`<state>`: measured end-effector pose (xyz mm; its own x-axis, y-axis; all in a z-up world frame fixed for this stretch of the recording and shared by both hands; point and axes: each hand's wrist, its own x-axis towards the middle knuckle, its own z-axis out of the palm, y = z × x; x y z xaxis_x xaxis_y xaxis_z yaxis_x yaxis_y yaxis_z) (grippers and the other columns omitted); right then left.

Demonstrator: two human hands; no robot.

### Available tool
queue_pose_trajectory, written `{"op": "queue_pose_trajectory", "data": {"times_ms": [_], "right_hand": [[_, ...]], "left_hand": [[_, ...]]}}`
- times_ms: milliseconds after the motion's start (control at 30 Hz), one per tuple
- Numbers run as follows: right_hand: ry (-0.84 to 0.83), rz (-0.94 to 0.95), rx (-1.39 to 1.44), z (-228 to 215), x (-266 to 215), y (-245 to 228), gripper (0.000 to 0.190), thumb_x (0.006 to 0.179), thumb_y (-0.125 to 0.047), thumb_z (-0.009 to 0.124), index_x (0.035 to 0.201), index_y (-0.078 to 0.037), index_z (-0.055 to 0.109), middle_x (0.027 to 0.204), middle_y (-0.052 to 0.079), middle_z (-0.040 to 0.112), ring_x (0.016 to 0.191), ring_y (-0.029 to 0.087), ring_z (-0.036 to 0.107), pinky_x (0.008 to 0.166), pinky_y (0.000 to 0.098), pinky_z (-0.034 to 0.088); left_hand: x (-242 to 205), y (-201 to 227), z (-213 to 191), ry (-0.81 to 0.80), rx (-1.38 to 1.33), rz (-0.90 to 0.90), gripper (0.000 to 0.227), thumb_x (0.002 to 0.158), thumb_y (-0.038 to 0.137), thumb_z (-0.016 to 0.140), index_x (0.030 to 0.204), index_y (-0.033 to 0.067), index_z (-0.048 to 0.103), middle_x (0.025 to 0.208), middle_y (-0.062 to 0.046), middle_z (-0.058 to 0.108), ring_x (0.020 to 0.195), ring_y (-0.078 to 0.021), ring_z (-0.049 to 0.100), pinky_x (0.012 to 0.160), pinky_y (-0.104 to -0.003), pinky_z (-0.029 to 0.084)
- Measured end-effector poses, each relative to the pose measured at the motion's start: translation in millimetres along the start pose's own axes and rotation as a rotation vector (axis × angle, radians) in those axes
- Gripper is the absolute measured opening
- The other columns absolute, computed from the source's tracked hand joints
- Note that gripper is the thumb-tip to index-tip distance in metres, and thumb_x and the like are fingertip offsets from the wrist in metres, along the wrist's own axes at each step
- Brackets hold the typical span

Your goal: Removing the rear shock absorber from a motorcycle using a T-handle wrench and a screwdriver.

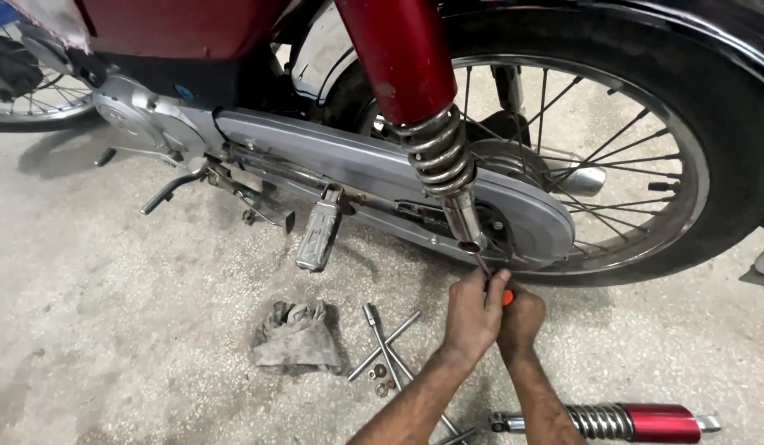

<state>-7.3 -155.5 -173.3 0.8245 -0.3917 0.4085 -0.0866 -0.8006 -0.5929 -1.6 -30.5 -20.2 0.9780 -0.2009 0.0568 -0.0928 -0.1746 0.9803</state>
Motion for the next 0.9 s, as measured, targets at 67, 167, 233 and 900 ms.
{"op": "queue_pose_trajectory", "data": {"times_ms": [67, 167, 233, 900], "right_hand": [[0.032, -0.031, 0.016, -2, -1, -2, 0.023, 0.080, -0.023, 0.072, 0.066, -0.009, 0.060, 0.055, 0.014, 0.060, 0.062, 0.038, 0.064, 0.057, 0.0434, 0.048], [0.160, -0.076, 0.014, 8, -1, 5, 0.016, 0.074, -0.021, 0.076, 0.068, -0.012, 0.064, 0.055, 0.011, 0.061, 0.057, 0.035, 0.064, 0.054, 0.0401, 0.050], [0.207, -0.119, -0.030, 8, -1, -3, 0.014, 0.076, -0.020, 0.074, 0.071, -0.009, 0.066, 0.056, 0.013, 0.059, 0.053, 0.036, 0.058, 0.052, 0.0430, 0.046], [0.279, -0.198, -0.021, -4, 9, -16, 0.019, 0.075, -0.015, 0.069, 0.059, -0.012, 0.059, 0.047, 0.009, 0.055, 0.044, 0.031, 0.059, 0.045, 0.0357, 0.046]], "left_hand": [[-2, 7, -2, -0.010, 0.148, -0.023, 0.041, 0.100, 0.037, 0.055, 0.089, -0.0004, 0.066, 0.076, -0.021, 0.067, 0.081, -0.0356, 0.070, 0.066, -0.041, 0.056], [-1, 9, -3, 0.105, -0.176, -0.278, 0.051, 0.078, 0.039, 0.083, 0.104, -0.0013, 0.066, 0.089, -0.018, 0.071, 0.087, -0.0275, 0.073, 0.073, -0.037, 0.059], [-6, 8, -6, 0.232, -0.391, -0.381, 0.044, 0.080, 0.027, 0.076, 0.113, 0.0009, 0.063, 0.100, -0.014, 0.069, 0.095, -0.0242, 0.068, 0.083, -0.034, 0.057], [57, 66, 10, 0.548, -1.476, -0.887, 0.090, 0.090, 0.080, 0.023, 0.157, 0.0197, 0.020, 0.163, -0.007, 0.020, 0.149, -0.0302, 0.023, 0.123, -0.049, 0.023]]}}
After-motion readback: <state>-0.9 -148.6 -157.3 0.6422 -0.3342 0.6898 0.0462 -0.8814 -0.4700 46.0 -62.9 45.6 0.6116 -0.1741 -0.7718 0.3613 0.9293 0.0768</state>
